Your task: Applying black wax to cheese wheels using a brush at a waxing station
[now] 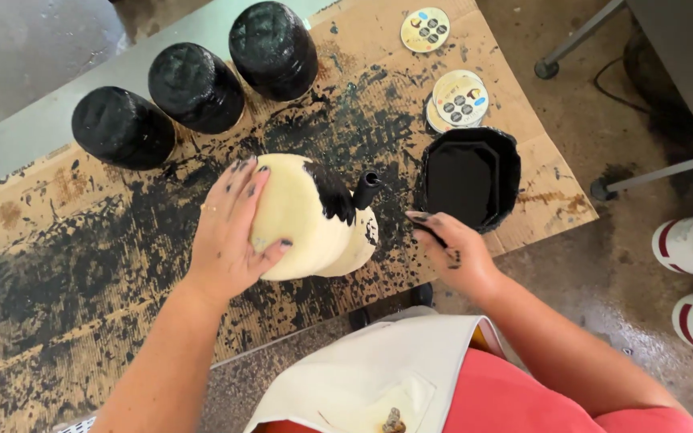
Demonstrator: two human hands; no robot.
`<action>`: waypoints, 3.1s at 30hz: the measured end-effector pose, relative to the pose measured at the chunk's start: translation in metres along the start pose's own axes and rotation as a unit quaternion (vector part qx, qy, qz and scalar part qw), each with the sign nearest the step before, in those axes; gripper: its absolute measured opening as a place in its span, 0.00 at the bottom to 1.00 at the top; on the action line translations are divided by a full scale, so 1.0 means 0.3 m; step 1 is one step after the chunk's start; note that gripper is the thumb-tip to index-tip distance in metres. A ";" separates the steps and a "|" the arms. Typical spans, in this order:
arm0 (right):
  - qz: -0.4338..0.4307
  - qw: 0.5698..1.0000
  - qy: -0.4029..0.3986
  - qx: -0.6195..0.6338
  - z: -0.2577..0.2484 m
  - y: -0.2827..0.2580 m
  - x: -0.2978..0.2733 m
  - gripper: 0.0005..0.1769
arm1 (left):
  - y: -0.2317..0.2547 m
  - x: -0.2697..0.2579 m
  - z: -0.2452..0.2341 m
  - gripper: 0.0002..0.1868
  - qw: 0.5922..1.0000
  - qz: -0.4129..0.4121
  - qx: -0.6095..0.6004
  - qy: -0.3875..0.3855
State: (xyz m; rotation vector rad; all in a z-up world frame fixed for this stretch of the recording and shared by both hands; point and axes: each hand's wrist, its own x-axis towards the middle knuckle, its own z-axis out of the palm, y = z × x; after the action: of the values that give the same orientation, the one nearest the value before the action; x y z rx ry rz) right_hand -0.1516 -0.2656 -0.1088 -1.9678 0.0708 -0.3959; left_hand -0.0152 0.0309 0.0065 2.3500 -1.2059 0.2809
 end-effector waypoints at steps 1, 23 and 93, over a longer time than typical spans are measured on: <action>0.002 1.000 0.000 -0.001 0.014 0.037 -0.046 0.06 | -0.002 0.007 0.010 0.44 1.000 0.000 -0.002 -0.001; 0.042 0.997 -0.017 0.057 -0.014 -0.127 -0.072 0.03 | 0.068 0.045 0.127 0.41 0.979 -0.167 0.104 -0.044; 0.345 0.921 -0.137 0.118 0.218 0.201 0.008 0.30 | 0.007 0.047 0.082 0.32 0.992 -0.026 0.112 -0.054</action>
State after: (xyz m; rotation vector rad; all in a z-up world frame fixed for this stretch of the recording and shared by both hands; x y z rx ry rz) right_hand -0.1215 -0.2342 -0.1863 -1.6122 0.4976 0.3227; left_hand -0.0095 0.0073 -0.0087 2.6153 -1.2161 0.2867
